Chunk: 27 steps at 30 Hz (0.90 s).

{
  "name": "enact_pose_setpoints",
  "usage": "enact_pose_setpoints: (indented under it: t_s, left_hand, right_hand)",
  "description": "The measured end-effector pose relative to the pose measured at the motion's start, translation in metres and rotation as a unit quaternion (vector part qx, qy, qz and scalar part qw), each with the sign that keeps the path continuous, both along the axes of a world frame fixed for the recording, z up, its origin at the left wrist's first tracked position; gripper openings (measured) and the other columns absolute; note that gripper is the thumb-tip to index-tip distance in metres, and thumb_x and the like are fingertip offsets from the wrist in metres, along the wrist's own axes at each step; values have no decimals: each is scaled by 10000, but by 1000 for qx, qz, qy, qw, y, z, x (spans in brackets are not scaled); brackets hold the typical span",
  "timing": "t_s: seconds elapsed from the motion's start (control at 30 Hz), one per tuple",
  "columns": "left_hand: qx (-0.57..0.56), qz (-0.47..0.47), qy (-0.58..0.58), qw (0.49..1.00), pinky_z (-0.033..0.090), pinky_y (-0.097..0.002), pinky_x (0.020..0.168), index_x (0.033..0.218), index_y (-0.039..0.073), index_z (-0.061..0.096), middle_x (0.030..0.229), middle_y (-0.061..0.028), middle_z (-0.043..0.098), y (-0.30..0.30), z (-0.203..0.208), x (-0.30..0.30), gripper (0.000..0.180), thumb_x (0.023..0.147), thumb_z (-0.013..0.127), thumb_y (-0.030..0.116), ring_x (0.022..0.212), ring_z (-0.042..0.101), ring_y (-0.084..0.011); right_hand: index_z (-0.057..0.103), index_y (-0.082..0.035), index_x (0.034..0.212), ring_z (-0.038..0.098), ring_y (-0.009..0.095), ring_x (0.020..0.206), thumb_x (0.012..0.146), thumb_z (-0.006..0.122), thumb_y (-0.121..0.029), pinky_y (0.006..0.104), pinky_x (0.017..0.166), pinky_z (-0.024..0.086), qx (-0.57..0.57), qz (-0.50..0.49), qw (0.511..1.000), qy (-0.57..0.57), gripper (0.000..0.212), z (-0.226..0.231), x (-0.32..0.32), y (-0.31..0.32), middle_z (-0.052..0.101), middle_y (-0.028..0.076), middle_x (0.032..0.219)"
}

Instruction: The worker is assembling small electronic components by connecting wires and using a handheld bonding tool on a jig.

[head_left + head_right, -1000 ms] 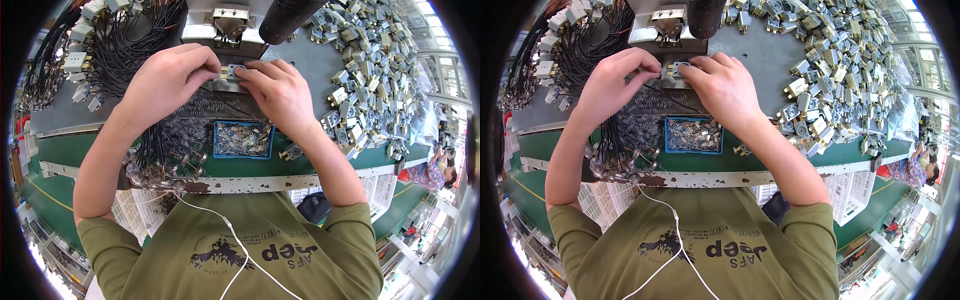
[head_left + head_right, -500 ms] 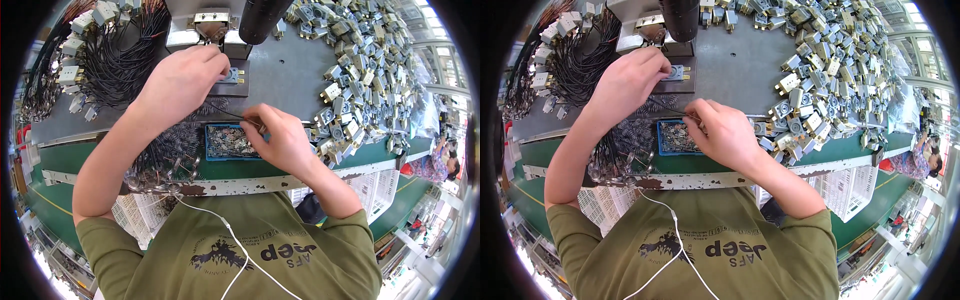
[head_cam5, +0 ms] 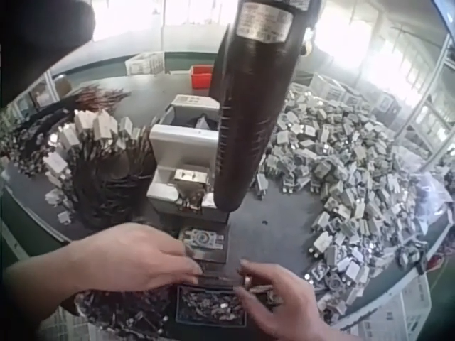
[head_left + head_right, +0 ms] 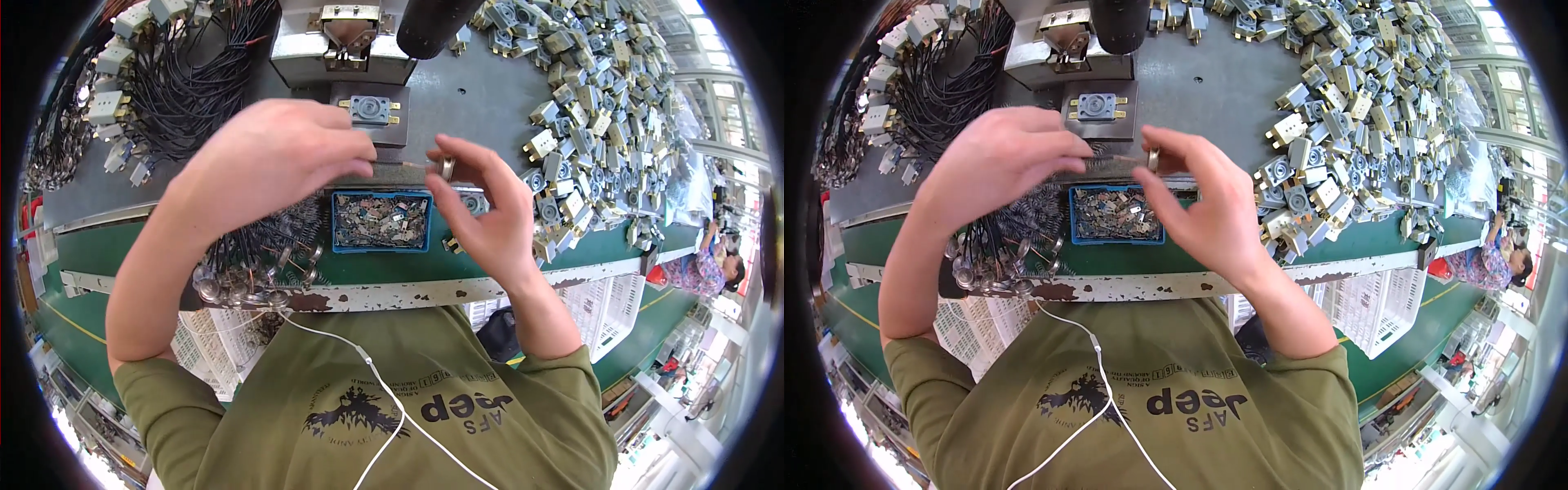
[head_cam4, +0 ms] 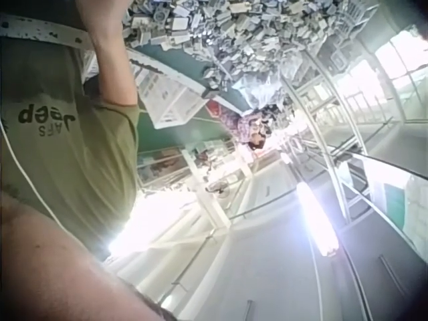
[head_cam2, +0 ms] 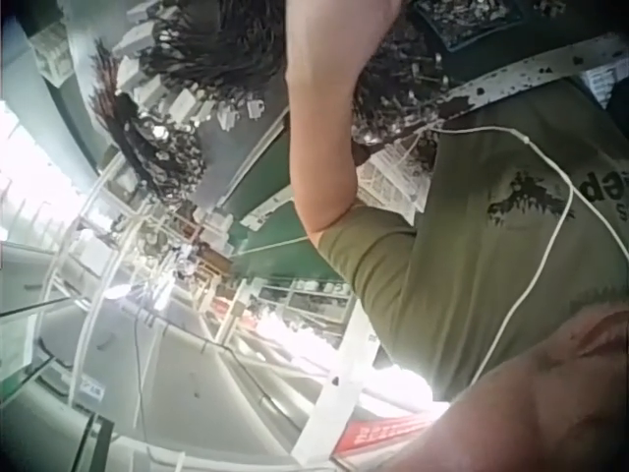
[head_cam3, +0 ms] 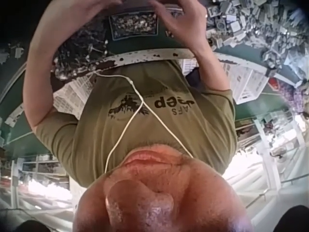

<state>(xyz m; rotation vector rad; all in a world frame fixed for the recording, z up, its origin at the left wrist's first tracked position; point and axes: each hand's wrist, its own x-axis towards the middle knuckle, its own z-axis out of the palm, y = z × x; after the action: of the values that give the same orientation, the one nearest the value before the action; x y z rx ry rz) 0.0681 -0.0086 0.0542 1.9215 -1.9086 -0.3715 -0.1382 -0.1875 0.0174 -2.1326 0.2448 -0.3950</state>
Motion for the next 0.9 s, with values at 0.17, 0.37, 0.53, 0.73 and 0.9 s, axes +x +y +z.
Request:
enact_pose_setpoints:
  t_s: [0.17,0.37,0.53,0.73,0.9]
  left_hand:
    - [-41,36,38,998,522,-445,699,956,62,704,828,-120,649,13,11,8,99,886,698,132,816,657,-347]
    - [-68,41,-7,997,508,-418,684,948,46,714,798,-89,613,21,25,14,134,829,753,92,791,632,-295]
    - [-60,53,-34,996,512,-423,679,954,39,715,801,-94,617,20,21,8,137,831,754,83,779,634,-295]
    - [-83,101,205,970,543,-440,720,908,60,695,769,-105,648,11,-24,-11,118,894,700,178,784,669,-320]
    - [-149,67,-32,986,555,-386,722,941,92,672,814,-53,651,16,-19,0,113,848,695,152,822,679,-246]
  right_hand:
    - [449,83,1473,691,204,1120,1050,599,-72,343,1023,536,358,17,933,32,475,-1,29,7,681,194,1306]
    - [457,91,1466,701,235,1114,1066,589,-136,371,1007,554,455,62,887,57,478,-2,42,7,673,222,1306]
    - [490,73,1454,708,235,1101,1072,580,-143,362,999,560,415,48,904,85,448,5,44,2,675,226,1296]
    - [554,70,1365,707,248,1099,1089,549,-169,380,999,561,344,-31,934,-89,366,2,45,26,686,219,1255]
    - [620,57,1250,689,213,1054,1086,520,-135,336,951,529,401,59,913,-41,271,21,43,2,702,143,1137]
